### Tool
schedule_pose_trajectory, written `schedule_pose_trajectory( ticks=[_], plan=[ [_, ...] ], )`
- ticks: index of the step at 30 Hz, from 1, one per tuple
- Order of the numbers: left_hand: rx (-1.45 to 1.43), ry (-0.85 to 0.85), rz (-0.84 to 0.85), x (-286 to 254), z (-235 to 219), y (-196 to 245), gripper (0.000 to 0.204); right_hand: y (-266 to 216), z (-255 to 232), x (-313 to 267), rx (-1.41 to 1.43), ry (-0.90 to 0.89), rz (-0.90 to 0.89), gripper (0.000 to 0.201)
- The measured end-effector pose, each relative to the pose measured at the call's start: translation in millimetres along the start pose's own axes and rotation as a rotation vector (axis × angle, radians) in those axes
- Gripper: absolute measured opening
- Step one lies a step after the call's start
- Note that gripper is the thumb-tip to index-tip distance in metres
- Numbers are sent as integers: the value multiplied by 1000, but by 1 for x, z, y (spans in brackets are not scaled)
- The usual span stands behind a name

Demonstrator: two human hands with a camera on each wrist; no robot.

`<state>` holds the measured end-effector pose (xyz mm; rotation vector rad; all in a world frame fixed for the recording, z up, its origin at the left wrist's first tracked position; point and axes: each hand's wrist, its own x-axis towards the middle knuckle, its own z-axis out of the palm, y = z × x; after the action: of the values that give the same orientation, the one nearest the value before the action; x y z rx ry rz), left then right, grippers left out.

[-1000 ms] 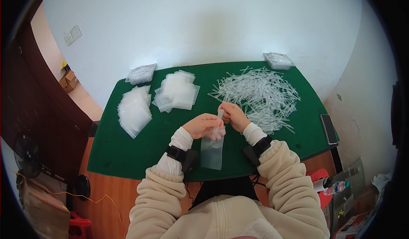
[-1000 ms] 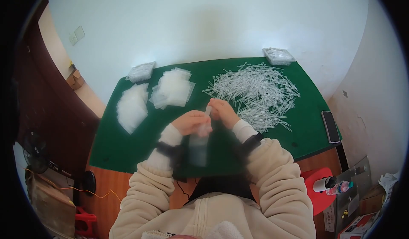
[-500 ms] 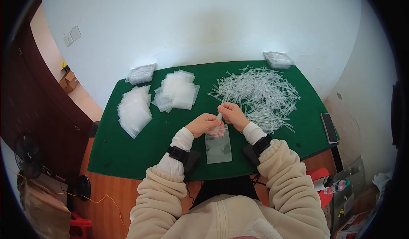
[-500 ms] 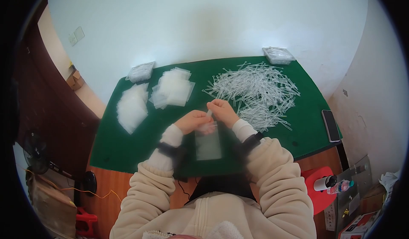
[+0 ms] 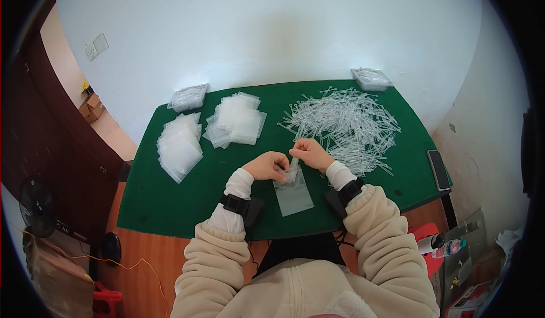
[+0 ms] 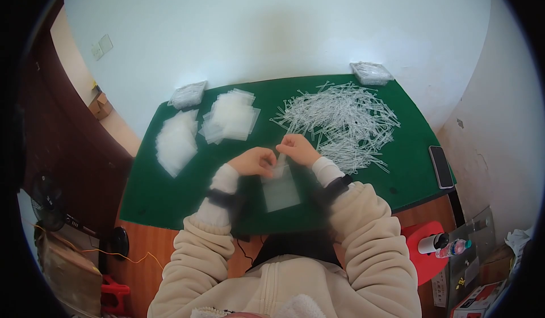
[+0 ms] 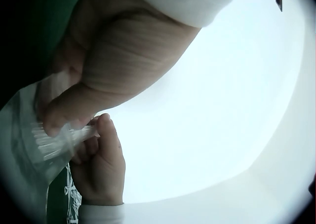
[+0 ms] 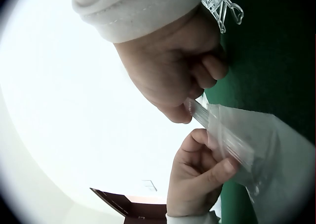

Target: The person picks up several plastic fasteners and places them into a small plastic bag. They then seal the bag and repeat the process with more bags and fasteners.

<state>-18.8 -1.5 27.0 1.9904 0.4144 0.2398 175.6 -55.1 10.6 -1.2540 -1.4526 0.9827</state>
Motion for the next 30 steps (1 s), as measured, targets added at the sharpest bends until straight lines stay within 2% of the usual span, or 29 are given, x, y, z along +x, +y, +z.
schedule_pose_trajectory(
  ticks=[3, 5, 8, 9, 12, 13, 15, 16, 19, 24, 30],
  plan=[
    [47, 24, -2, 1, -1, 3, 17, 2, 0, 1, -111, -114, -32, 16],
    [70, 34, -4, 3, 0, 4, 16, 3, 0, 1, -71, -131, -42, 16],
    [-8, 213, 96, 5, 4, 7, 14, -3, 2, 0, 9, -169, -62, 16],
    [-9, 214, 96, 5, 5, 8, 14, -5, 3, -1, 53, -153, -74, 16],
    [-74, 394, 75, 6, 8, 12, 12, -16, 5, -6, 140, -118, -99, 17],
    [-74, 393, 75, 7, 9, 11, 12, -21, 6, -7, 181, -46, -111, 19],
    [-149, 483, 221, 9, 9, 9, 11, -27, 8, -9, 260, 98, -136, 24],
    [-187, 527, 294, 10, 10, 9, 10, -26, 7, -8, 260, 98, -136, 24],
    [-208, 598, 349, 10, 8, 9, 10, -15, 1, -4, 392, 100, -85, 29],
    [-207, 753, 454, 11, 6, 10, 10, -4, 4, 0, 329, 93, -103, 29],
    [-295, 881, 458, 12, 5, 10, 8, -1, 7, -1, 146, 69, -209, 18]
  ],
)
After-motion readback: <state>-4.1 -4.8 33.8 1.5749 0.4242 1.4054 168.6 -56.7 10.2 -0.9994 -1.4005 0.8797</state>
